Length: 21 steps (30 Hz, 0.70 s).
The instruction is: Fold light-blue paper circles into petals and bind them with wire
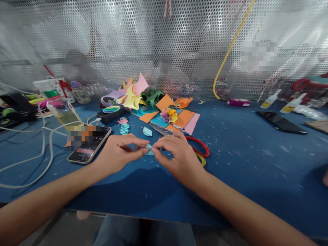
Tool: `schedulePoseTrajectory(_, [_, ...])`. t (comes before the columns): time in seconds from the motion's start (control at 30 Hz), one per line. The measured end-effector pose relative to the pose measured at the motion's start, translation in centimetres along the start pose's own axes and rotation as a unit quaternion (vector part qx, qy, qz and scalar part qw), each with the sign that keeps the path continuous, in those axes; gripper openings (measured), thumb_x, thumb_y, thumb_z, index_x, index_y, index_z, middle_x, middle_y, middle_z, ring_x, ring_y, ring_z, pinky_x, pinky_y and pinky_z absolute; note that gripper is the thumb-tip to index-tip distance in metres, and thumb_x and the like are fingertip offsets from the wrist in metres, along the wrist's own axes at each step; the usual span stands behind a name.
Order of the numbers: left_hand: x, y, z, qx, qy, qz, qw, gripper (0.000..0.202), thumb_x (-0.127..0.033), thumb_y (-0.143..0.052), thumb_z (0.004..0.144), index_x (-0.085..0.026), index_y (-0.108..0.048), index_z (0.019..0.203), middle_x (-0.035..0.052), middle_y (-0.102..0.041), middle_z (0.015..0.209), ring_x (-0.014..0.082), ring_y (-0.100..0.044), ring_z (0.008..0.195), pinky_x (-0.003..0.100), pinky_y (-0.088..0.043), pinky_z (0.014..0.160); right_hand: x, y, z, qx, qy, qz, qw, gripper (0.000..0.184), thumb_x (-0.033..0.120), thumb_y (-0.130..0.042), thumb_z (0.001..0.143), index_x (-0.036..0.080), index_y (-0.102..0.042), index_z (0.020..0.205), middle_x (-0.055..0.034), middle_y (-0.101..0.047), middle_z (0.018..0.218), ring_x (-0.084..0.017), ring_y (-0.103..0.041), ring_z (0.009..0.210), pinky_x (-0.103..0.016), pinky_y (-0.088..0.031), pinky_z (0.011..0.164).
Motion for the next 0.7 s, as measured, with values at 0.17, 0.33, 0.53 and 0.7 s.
schedulePoseTrajectory(0.17, [0.25,-0.08,-0.02,0.004,0.017,-0.005,1.0,0.017,-0.03,-0.068,0.069,-0.02,-0.072,0.081,0.0018,-0.068,0.073,0.0103,-0.059,0.06,0.016,-0.044,0.044,-0.16,0.02,0.09,0.005,-0.006,-0.005,1.0,0.009,0.018,-0.055,0.08,0.024,-0.057,0.073,0.0029,-0.066,0.069,-0.014,-0.061,0.067,-0.033,-0.038,0.074])
schedulePoseTrajectory(0.33, [0.27,-0.12,-0.04,0.006,0.017,0.0,1.0,0.017,-0.029,-0.06,0.076,-0.022,-0.072,0.086,0.0019,-0.067,0.076,0.0087,-0.056,0.056,0.016,-0.041,0.041,-0.28,0.05,0.12,0.002,-0.012,-0.008,1.0,0.009,0.018,-0.056,0.079,0.024,-0.056,0.072,0.0035,-0.066,0.069,-0.014,-0.061,0.067,-0.034,-0.037,0.075])
schedulePoseTrajectory(0.53, [0.09,-0.22,0.09,0.016,-0.017,0.035,0.999,0.017,-0.026,-0.059,0.076,-0.023,-0.073,0.085,0.0024,-0.069,0.076,0.011,-0.059,0.064,0.017,-0.044,0.046,-0.3,-0.09,0.15,0.007,-0.014,-0.014,1.0,0.009,0.019,-0.054,0.08,0.024,-0.057,0.072,0.003,-0.066,0.068,-0.014,-0.06,0.066,-0.034,-0.038,0.075])
schedulePoseTrajectory(0.7, [0.36,-0.36,0.05,0.016,-0.017,0.033,0.999,0.01,-0.024,-0.064,0.072,-0.02,-0.073,0.076,0.0016,-0.067,0.067,0.0102,-0.058,0.059,0.018,-0.045,0.049,-0.13,-0.3,0.01,0.018,0.001,-0.016,1.0,0.009,0.018,-0.055,0.08,0.024,-0.058,0.074,0.0038,-0.066,0.071,-0.013,-0.061,0.069,-0.033,-0.036,0.075])
Point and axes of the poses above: each hand's wrist, its own z-axis towards the middle knuckle, its own y-axis out of the back of the hand, x = y × z, the point moved 6 cm from there along z, towards the middle knuckle
